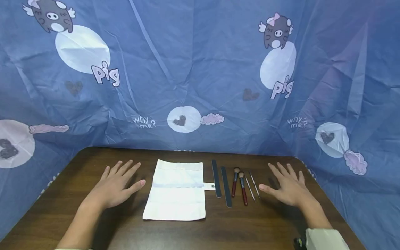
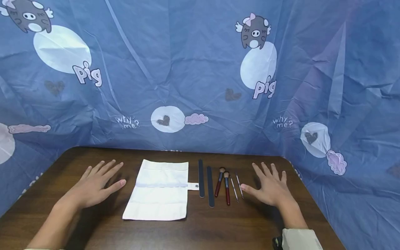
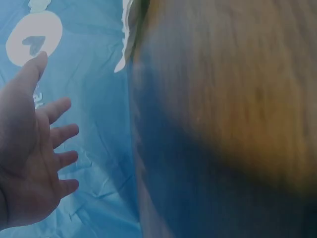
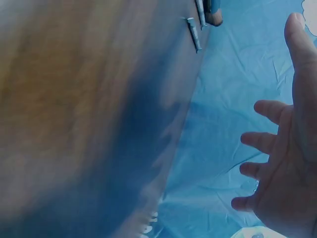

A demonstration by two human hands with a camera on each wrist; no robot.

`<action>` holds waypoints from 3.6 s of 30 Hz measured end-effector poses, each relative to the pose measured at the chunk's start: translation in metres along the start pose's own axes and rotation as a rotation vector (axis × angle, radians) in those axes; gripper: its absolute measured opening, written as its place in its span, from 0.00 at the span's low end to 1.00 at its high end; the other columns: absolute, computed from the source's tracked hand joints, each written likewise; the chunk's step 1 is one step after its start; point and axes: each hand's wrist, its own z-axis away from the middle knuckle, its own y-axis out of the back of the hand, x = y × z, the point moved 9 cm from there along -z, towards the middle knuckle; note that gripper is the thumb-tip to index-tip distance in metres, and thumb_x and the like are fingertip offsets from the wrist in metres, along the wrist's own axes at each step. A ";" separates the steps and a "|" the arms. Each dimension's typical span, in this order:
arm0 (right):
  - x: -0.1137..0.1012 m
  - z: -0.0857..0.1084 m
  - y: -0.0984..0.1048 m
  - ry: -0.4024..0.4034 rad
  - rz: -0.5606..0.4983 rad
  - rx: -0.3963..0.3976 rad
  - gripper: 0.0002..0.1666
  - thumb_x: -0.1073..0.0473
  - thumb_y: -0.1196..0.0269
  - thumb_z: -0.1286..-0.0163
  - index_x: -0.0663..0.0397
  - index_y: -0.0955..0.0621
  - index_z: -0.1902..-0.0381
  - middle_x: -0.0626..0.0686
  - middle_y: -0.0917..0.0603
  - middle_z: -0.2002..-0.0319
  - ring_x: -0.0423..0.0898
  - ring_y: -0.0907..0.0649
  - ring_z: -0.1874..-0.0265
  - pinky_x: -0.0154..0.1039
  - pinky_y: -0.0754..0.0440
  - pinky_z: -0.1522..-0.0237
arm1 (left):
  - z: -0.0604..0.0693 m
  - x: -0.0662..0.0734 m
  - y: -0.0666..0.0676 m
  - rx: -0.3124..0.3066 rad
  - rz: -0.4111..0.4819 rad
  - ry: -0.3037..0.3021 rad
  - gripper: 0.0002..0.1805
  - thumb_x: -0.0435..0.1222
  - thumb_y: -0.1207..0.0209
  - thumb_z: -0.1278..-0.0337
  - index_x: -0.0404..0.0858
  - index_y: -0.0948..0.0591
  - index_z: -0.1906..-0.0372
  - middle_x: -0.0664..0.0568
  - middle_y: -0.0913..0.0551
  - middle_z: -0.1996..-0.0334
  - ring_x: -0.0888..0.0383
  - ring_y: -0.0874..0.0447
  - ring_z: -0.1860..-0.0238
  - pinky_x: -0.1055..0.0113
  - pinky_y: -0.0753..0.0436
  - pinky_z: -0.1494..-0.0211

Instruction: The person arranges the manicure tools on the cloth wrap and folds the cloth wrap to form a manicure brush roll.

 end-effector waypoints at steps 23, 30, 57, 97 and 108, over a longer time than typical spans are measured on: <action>-0.085 -0.067 0.001 0.191 -0.081 -0.023 0.57 0.23 0.41 0.34 0.54 0.38 0.21 0.65 0.37 0.24 0.71 0.41 0.25 0.75 0.47 0.32 | -0.049 0.042 -0.028 -0.116 0.069 -0.118 0.32 0.54 0.38 0.34 0.38 0.22 0.34 0.38 0.23 0.38 0.35 0.28 0.37 0.31 0.30 0.39; -0.111 -0.081 -0.006 0.215 -0.102 -0.051 0.55 0.27 0.39 0.32 0.56 0.38 0.21 0.65 0.35 0.25 0.68 0.38 0.26 0.73 0.42 0.32 | -0.061 0.040 -0.042 -0.211 0.139 -0.081 0.19 0.41 0.29 0.42 0.38 0.15 0.48 0.49 0.19 0.60 0.51 0.22 0.57 0.51 0.22 0.50; -0.154 -0.110 -0.047 0.203 -0.152 -0.122 0.46 0.40 0.32 0.31 0.55 0.33 0.24 0.60 0.30 0.27 0.59 0.32 0.27 0.62 0.34 0.31 | -0.063 0.005 -0.068 -0.301 0.503 -0.017 0.08 0.29 0.27 0.49 0.36 0.14 0.63 0.54 0.19 0.69 0.56 0.24 0.63 0.60 0.23 0.57; -0.156 -0.140 -0.061 0.177 -0.449 -0.183 0.56 0.59 0.17 0.50 0.54 0.30 0.25 0.59 0.25 0.33 0.57 0.22 0.39 0.52 0.24 0.39 | -0.061 0.002 -0.071 -0.280 0.491 0.045 0.07 0.28 0.29 0.47 0.38 0.15 0.64 0.54 0.19 0.71 0.56 0.23 0.64 0.61 0.24 0.59; -0.158 -0.146 -0.036 0.113 -0.869 -0.129 0.30 0.69 0.33 0.31 0.63 0.24 0.32 0.63 0.19 0.47 0.49 0.15 0.55 0.43 0.15 0.52 | -0.059 0.003 -0.071 -0.263 0.515 0.025 0.02 0.29 0.32 0.42 0.35 0.16 0.66 0.54 0.20 0.72 0.56 0.24 0.66 0.61 0.24 0.60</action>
